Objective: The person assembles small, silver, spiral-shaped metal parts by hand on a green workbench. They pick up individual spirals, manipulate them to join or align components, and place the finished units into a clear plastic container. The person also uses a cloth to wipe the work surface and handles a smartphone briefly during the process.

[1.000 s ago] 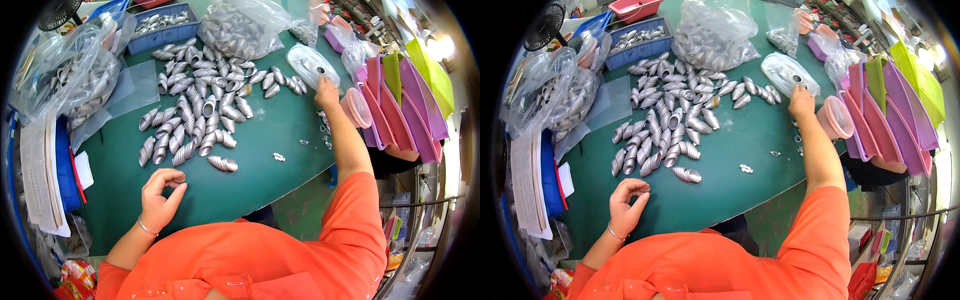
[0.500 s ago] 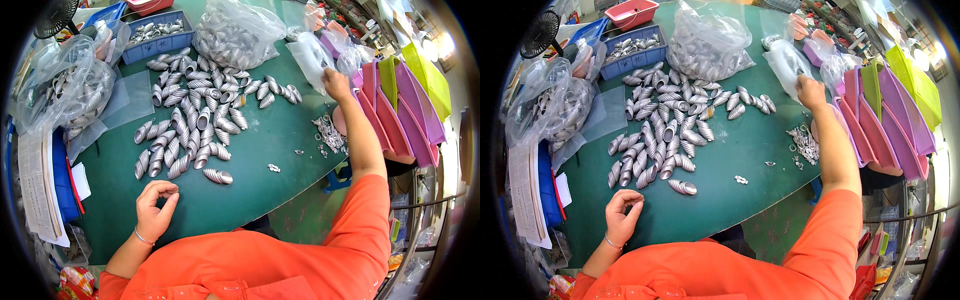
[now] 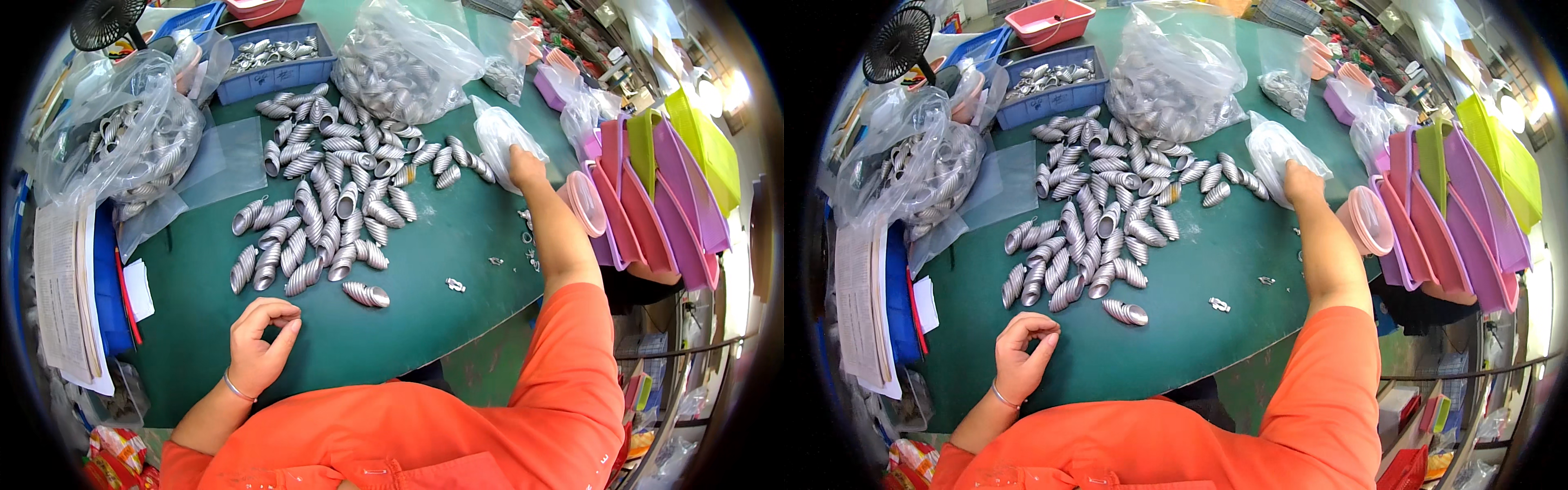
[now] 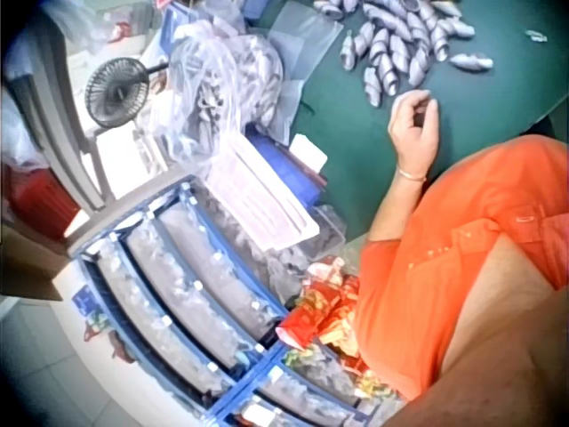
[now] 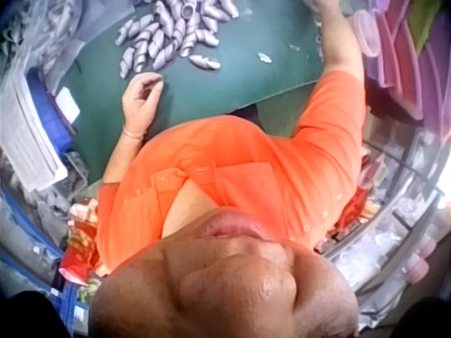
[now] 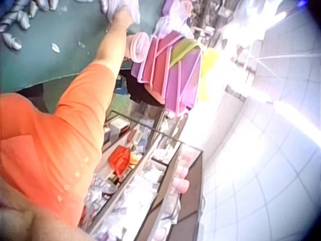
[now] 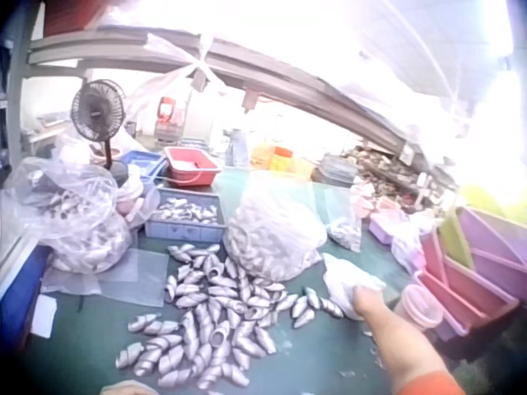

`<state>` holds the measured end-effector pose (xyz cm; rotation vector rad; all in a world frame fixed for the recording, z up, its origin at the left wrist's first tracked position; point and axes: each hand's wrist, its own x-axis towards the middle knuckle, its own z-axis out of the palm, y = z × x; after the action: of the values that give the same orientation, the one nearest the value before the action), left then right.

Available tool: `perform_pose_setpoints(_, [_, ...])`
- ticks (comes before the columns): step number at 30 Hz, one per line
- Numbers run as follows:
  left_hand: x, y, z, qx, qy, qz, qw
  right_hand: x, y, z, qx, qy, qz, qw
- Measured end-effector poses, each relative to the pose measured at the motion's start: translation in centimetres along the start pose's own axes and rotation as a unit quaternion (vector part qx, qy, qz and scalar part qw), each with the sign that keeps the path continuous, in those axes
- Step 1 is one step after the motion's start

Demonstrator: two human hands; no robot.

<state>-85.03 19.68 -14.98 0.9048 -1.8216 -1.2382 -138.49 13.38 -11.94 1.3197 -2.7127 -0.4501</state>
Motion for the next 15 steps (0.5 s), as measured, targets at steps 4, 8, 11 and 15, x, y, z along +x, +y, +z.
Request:
perform_pose_setpoints(4, [0.0, 0.3, 0.0, 0.008, -0.004, 0.0, 1.0, 0.3, 0.1, 0.7, -0.004, 0.005, 0.026, 1.0])
perform_pose_setpoints(8, [0.1, 0.2, -0.1, 0.029, 0.003, 0.017, 0.999, -0.4, 0.1, -0.4, -0.005, 0.051, 0.033, 0.998])
perform_pose_setpoints(11, [0.4, 0.5, -0.3, 0.037, 0.003, 0.023, 0.999, -0.4, -0.2, -2.6, 0.067, 0.112, 0.061, 0.99])
perform_pose_setpoints(15, [0.1, 0.5, -0.3, 0.025, 0.005, 0.013, 1.0, 0.0, 0.5, -4.1, 0.121, 0.116, -0.024, 0.986])
